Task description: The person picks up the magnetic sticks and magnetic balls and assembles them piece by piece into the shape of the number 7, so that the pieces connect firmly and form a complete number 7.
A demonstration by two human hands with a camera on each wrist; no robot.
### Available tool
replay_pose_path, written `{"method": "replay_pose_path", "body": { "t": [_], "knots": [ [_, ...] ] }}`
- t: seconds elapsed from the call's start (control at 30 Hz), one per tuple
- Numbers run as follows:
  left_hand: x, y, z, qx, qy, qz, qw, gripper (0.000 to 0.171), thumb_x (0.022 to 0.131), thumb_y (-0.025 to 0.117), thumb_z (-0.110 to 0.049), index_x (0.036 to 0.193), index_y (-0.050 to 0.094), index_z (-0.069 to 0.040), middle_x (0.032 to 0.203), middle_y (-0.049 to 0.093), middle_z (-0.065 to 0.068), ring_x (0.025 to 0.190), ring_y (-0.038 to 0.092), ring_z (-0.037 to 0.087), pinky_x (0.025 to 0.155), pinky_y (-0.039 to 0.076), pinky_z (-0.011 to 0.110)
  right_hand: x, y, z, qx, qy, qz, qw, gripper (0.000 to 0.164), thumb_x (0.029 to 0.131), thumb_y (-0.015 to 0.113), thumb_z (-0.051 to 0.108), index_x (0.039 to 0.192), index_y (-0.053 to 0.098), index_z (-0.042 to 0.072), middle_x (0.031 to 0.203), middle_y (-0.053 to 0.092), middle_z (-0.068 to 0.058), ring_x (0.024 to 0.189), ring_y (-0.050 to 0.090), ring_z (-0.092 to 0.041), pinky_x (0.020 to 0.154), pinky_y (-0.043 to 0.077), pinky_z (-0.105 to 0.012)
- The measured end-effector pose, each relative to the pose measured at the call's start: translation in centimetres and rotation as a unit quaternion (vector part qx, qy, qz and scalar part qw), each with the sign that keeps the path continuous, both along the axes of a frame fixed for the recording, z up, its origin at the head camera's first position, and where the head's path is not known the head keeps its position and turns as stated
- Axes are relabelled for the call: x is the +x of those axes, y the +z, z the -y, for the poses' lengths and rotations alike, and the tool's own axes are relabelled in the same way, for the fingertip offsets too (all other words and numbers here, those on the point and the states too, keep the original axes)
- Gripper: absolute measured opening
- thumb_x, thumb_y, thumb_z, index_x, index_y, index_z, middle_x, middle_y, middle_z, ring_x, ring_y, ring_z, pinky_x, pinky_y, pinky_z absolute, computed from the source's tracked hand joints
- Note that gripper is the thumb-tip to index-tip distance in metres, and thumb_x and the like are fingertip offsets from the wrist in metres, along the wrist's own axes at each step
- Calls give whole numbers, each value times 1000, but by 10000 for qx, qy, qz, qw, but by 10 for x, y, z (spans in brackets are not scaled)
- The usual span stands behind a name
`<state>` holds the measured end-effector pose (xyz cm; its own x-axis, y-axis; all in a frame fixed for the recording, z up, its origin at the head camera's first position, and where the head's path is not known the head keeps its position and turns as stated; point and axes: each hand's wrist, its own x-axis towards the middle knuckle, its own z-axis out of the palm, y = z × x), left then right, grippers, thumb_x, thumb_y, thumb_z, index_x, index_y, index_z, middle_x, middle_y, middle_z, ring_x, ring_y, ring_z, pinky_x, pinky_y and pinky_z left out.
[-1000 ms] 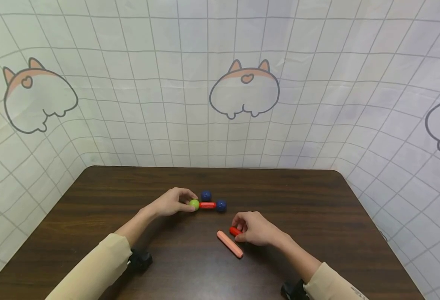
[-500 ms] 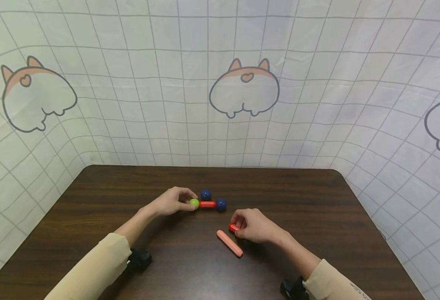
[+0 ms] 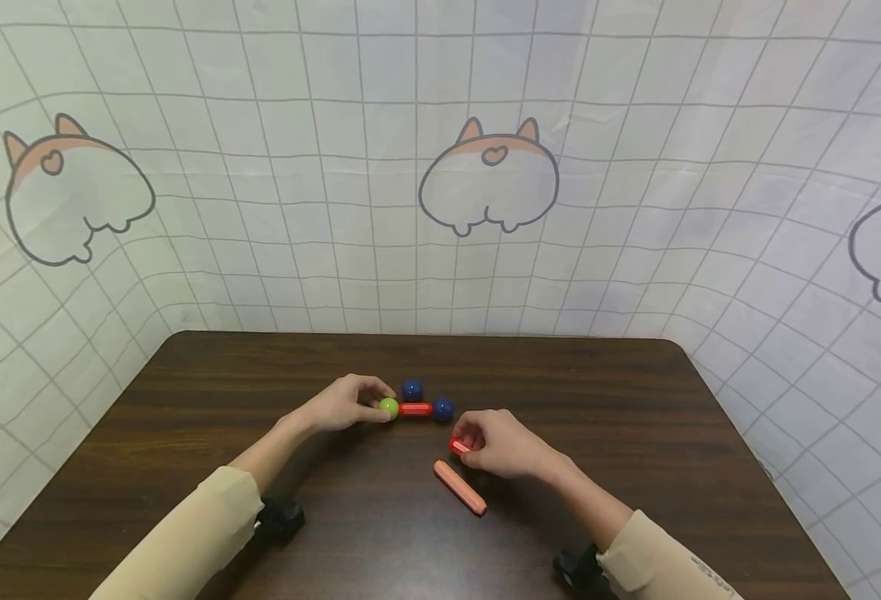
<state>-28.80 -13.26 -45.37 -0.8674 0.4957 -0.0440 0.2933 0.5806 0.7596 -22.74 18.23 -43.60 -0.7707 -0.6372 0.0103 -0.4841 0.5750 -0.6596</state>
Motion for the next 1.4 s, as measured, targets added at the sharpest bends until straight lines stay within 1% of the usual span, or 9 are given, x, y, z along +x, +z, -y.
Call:
{"method": "replay_pose_path", "body": {
  "t": [0.27, 0.47, 0.8, 1.1, 1.17, 1.4],
  "knots": [
    [1, -1, -1, 22, 4, -39, 10000, 27, 92, 80, -17, 116, 73, -9, 101, 68, -1, 92, 61, 15, 83, 51, 34, 1, 5, 10, -68, 76, 59, 9999, 18, 90, 76, 5, 107, 70, 8, 86, 62, 5, 78, 59, -12, 69, 51, -28],
    [1, -1, 0, 17, 17, -52, 10000, 27, 92, 80, -16, 116, 73, -8, 101, 68, 0, 92, 61, 16, 81, 51, 32, 1, 7, 17, -28, 92, -20, 10000, 18, 91, 76, 5, 107, 70, 9, 86, 62, 6, 79, 59, -12, 71, 52, -28],
    [1, -1, 0, 48, -9, -59, 10000, 27, 92, 80, -17, 117, 72, -8, 100, 69, 0, 92, 61, 15, 81, 51, 33, -3, 11, 31, -190, 338, 34, 9992, 19, 91, 76, 4, 108, 69, 6, 86, 63, 5, 78, 59, -11, 71, 52, -28],
    [1, 0, 0, 95, -11, -9, 10000, 27, 92, 80, -16, 117, 72, -7, 101, 69, 1, 92, 62, 16, 82, 52, 34, -5, 9, 46, -274, 416, 65, 9987, 19, 91, 77, 3, 108, 69, 6, 87, 64, 5, 79, 60, -11, 72, 52, -28],
    [1, 0, 0, 87, 4, 14, 10000, 27, 92, 80, -17, 117, 72, -8, 102, 69, 0, 93, 62, 15, 83, 51, 33, -6, 9, 49, -288, 430, 99, 9986, 19, 91, 76, 3, 109, 69, 6, 88, 64, 5, 80, 61, -11, 72, 52, -28],
    [1, 1, 0, 107, -43, -17, 9999, 29, 93, 80, -17, 118, 72, -6, 104, 70, 1, 95, 62, 16, 84, 52, 34, -7, 5, 61, -331, 506, 181, 9980, 17, 93, 75, 4, 109, 69, 7, 90, 65, 5, 80, 62, -10, 74, 53, -27]
  ]
}}
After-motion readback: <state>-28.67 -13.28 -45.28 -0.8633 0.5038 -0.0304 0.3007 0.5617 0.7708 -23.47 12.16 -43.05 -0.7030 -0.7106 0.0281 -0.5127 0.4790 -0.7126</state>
